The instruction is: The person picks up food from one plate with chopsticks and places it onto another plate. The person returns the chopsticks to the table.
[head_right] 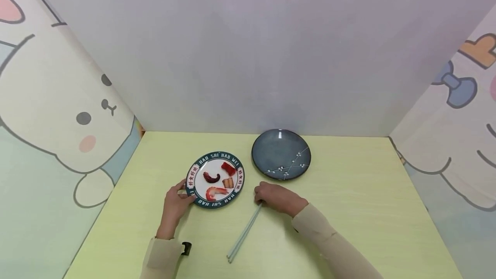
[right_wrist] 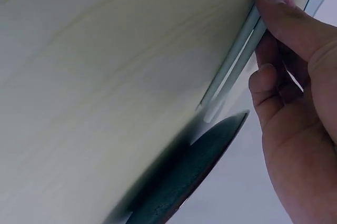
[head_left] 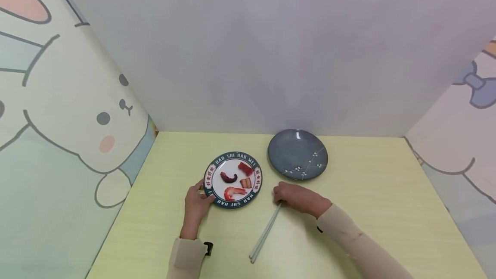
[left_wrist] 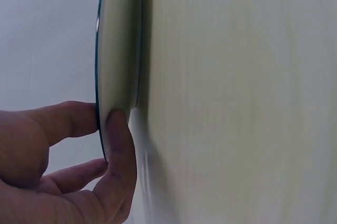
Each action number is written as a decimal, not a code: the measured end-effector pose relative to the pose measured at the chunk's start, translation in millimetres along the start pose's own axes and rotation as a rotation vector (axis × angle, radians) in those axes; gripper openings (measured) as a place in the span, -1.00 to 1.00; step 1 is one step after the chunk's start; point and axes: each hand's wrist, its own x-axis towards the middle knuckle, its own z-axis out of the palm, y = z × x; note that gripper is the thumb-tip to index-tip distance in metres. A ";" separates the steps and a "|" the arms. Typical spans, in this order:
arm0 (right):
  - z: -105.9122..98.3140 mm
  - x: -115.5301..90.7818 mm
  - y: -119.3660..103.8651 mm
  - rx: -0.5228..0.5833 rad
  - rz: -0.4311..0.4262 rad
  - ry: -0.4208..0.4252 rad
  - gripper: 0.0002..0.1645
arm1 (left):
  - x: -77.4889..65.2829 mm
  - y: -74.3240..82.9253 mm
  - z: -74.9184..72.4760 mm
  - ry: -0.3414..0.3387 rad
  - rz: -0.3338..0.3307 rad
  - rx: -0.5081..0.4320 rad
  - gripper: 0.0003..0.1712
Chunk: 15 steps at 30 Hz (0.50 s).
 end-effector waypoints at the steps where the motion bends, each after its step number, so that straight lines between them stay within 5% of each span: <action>1: 0.8 -1.5 0.1 -0.006 -0.001 -0.005 -0.79 | -0.3 -0.2 0.2 0.000 -0.001 0.000 -0.19; 8: 1.9 -12.9 -6.9 0.014 0.015 0.003 -0.84 | -0.2 -4.6 0.0 0.015 0.035 0.012 -0.17; 15: -3.0 -24.8 -18.8 0.232 0.052 0.095 -0.84 | 1.4 -5.8 -1.1 0.009 0.052 0.011 -0.16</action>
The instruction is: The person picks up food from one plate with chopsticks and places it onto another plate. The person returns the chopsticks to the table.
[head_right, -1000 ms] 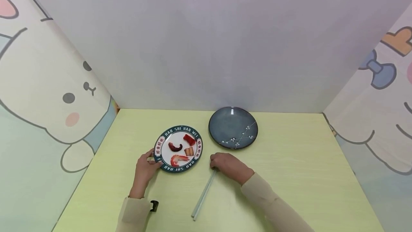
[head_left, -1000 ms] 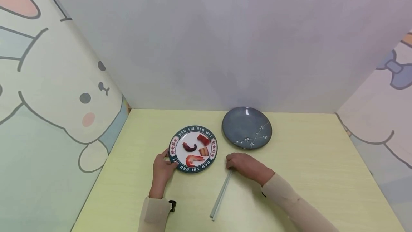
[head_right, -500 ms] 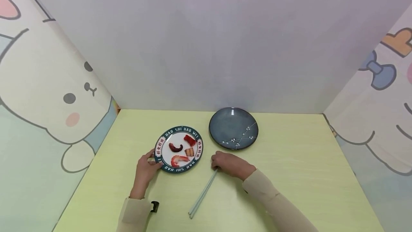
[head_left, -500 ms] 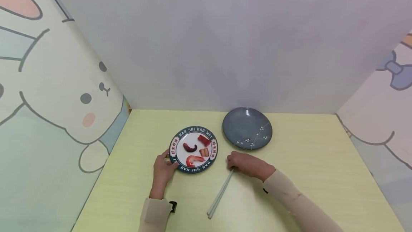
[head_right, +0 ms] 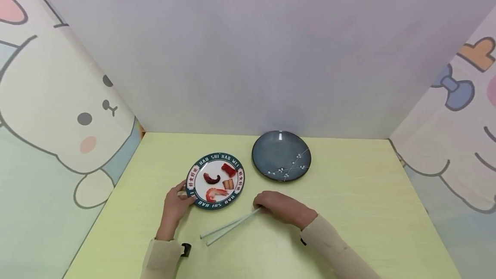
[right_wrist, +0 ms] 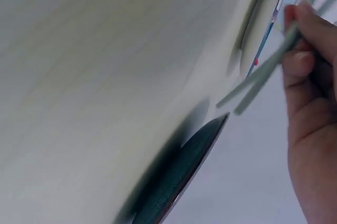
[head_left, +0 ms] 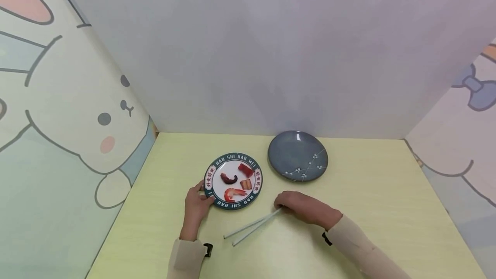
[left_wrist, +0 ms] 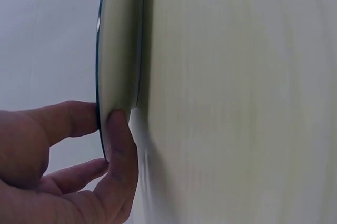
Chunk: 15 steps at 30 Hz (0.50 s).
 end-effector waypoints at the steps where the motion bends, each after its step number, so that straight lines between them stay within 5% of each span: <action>1: -0.8 -1.3 -1.3 0.029 -0.006 0.028 -0.82 | 0.2 -0.3 0.0 0.000 -0.001 0.002 -0.16; 9: -0.1 -5.1 -1.5 0.370 -0.056 0.262 -0.82 | -0.1 -0.5 0.2 -0.003 -0.005 0.000 -0.16; 15: -0.6 -7.7 -4.4 0.588 0.005 0.377 -0.93 | -1.3 1.0 0.5 -0.004 -0.016 0.002 -0.17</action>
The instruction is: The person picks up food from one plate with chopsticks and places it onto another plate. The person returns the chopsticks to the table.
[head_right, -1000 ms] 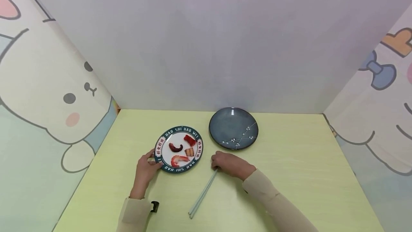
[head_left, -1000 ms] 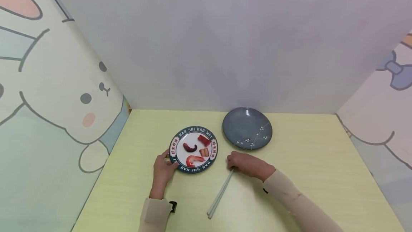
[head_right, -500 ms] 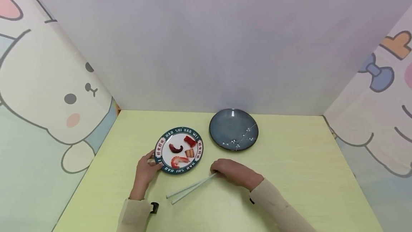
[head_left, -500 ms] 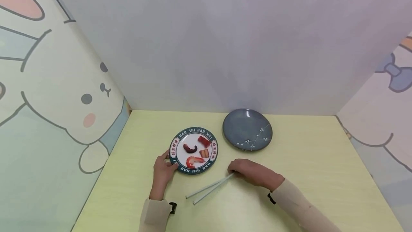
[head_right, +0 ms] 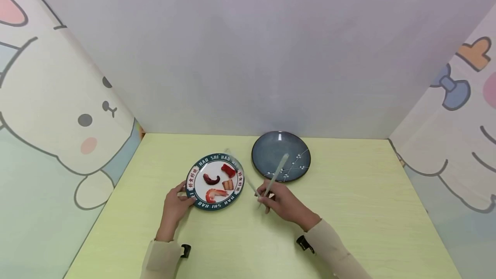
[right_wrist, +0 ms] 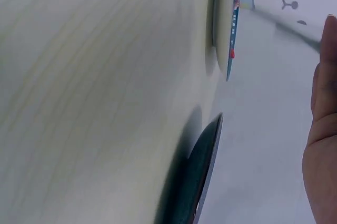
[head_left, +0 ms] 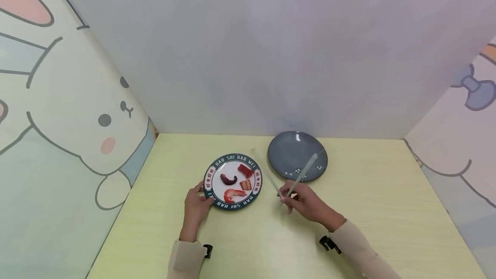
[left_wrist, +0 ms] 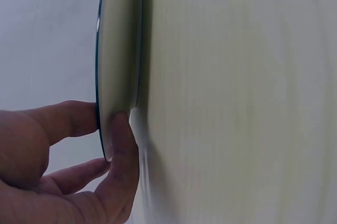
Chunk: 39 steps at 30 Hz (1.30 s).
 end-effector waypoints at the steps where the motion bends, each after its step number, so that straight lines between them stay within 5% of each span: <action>1: 0.2 -0.5 -0.2 0.019 0.007 0.016 -0.95 | -0.1 -0.1 0.2 0.002 -0.003 0.001 -0.17; 15: 4.3 0.4 -3.6 0.254 -0.061 0.198 -0.88 | -0.6 -0.9 0.0 0.009 0.009 0.000 -0.18; 22: 8.2 1.4 -4.2 0.191 -0.083 0.195 -0.72 | 0.1 -2.7 1.5 0.013 0.006 0.006 -0.19; 29: 13.4 1.4 -4.1 0.291 -0.029 0.152 -0.71 | 0.5 -3.3 1.1 0.004 0.001 0.006 -0.18; 39: 19.0 4.2 -6.1 0.173 -0.005 0.285 -0.73 | 1.7 -3.9 0.5 -0.005 0.004 0.006 -0.18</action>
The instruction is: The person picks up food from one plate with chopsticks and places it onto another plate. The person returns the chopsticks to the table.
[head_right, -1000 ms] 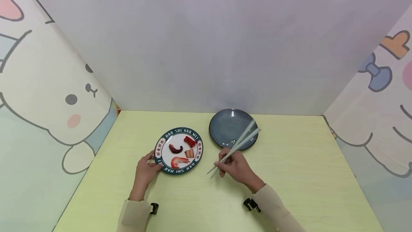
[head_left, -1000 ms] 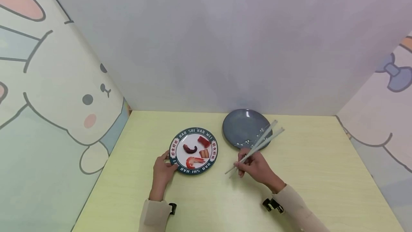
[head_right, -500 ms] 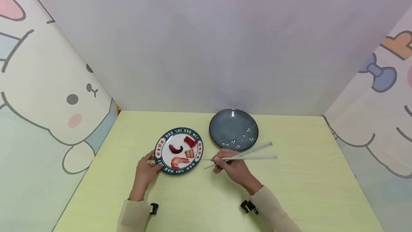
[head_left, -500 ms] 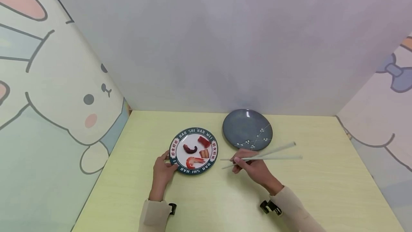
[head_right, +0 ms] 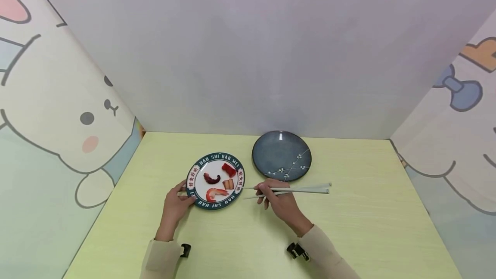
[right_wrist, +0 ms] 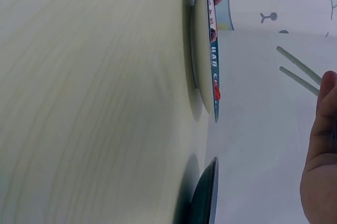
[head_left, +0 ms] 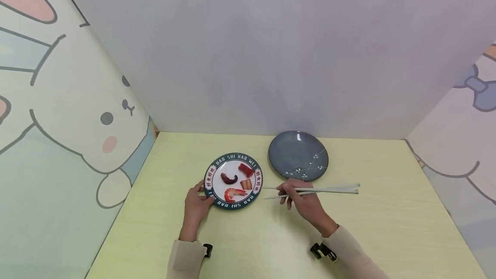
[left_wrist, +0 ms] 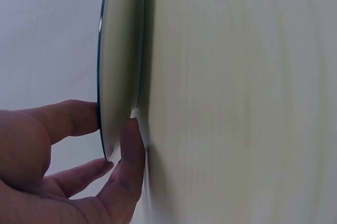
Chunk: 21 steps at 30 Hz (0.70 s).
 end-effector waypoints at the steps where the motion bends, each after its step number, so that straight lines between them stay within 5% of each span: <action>1: 0.6 0.7 0.0 -0.010 0.006 -0.006 -0.73 | 0.1 -0.1 0.0 0.000 -0.002 -0.001 -0.18; 9: 4.9 2.1 -1.4 0.068 0.114 -0.067 -0.58 | -1.1 1.7 -0.3 0.001 -0.005 0.002 -0.19; 16: 5.0 2.8 1.2 -0.043 0.068 0.044 -0.85 | -0.8 2.8 -0.3 0.000 -0.001 0.014 -0.19; 21: 5.2 3.4 0.1 0.074 0.133 0.003 -0.88 | -1.0 3.0 -0.7 0.005 0.000 0.012 -0.19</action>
